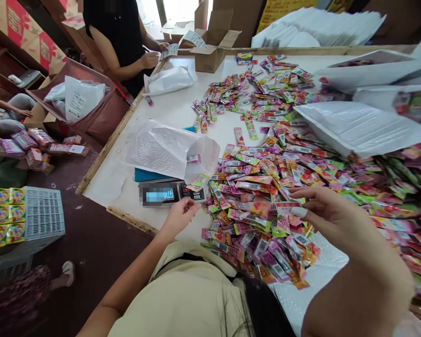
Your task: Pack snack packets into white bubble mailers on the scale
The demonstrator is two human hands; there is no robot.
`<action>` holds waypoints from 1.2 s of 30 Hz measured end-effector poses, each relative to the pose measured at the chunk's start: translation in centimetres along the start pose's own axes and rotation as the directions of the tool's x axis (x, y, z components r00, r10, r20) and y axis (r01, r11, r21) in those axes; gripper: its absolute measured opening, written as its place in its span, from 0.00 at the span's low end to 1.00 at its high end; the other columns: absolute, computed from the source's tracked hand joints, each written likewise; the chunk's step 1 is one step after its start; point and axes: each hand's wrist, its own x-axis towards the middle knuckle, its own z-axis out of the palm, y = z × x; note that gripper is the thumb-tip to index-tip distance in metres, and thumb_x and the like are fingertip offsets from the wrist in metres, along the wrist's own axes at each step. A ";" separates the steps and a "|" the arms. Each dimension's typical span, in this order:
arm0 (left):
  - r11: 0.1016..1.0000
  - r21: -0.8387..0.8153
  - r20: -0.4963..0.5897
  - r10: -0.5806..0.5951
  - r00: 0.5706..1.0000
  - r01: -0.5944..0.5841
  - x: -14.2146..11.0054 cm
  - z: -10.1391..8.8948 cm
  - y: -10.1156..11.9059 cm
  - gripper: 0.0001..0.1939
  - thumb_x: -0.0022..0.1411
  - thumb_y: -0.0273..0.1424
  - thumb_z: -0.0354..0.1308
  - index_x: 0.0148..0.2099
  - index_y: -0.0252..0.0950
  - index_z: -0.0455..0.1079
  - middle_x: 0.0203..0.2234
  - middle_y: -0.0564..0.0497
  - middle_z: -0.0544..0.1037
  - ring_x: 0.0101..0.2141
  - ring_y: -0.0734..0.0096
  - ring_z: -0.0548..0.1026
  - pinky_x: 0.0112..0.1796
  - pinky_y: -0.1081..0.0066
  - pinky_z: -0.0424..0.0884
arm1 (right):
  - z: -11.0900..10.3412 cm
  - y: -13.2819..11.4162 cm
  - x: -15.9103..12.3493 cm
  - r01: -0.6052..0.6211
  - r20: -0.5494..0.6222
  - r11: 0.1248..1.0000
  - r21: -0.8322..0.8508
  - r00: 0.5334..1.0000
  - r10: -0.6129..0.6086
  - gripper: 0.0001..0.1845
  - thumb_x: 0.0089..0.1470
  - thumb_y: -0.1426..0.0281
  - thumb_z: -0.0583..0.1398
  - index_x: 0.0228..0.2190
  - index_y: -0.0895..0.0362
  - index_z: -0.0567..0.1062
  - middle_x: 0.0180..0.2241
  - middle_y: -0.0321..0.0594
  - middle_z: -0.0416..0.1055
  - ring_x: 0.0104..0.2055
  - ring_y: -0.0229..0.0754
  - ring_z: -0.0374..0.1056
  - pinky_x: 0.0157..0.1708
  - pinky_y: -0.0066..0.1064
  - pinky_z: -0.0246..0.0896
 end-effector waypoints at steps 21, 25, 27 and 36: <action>0.897 -0.309 -0.010 -0.335 0.942 0.316 5.6 -2.7 3.6 0.41 0.60 0.69 0.36 0.30 0.36 0.66 0.19 0.50 0.71 0.13 0.76 0.64 0.15 0.73 0.52 | 20.2 -2.4 5.1 0.361 0.305 0.923 0.131 0.871 -0.384 0.26 0.56 0.73 0.59 0.56 0.54 0.73 0.58 0.50 0.69 0.53 0.47 0.71 0.53 0.43 0.69; 0.926 -0.253 -0.052 -0.301 0.952 0.280 5.6 -3.0 4.1 0.34 0.59 0.64 0.50 0.30 0.35 0.67 0.20 0.51 0.72 0.13 0.77 0.64 0.15 0.73 0.52 | 21.2 -4.3 6.5 0.440 0.493 0.861 -0.255 0.825 -0.275 0.18 0.59 0.78 0.54 0.46 0.57 0.79 0.46 0.50 0.73 0.51 0.48 0.70 0.51 0.37 0.65; 0.946 -0.215 -0.059 -0.261 0.963 0.243 5.7 -3.1 4.2 0.29 0.58 0.59 0.55 0.29 0.35 0.67 0.21 0.51 0.72 0.13 0.77 0.64 0.15 0.73 0.53 | 22.0 -5.8 7.9 0.479 0.553 0.766 -0.429 0.810 -0.197 0.18 0.63 0.75 0.52 0.46 0.58 0.80 0.46 0.53 0.73 0.48 0.49 0.71 0.46 0.35 0.65; 0.981 -0.170 -0.083 0.084 0.993 -0.097 5.4 -4.6 4.0 0.22 0.57 0.49 0.57 0.24 0.40 0.56 0.13 0.57 0.63 0.14 0.76 0.63 0.18 0.74 0.58 | 27.1 -10.8 12.9 0.610 0.580 0.658 -0.441 0.753 -0.309 0.19 0.66 0.75 0.49 0.49 0.61 0.77 0.50 0.55 0.73 0.51 0.50 0.70 0.49 0.34 0.64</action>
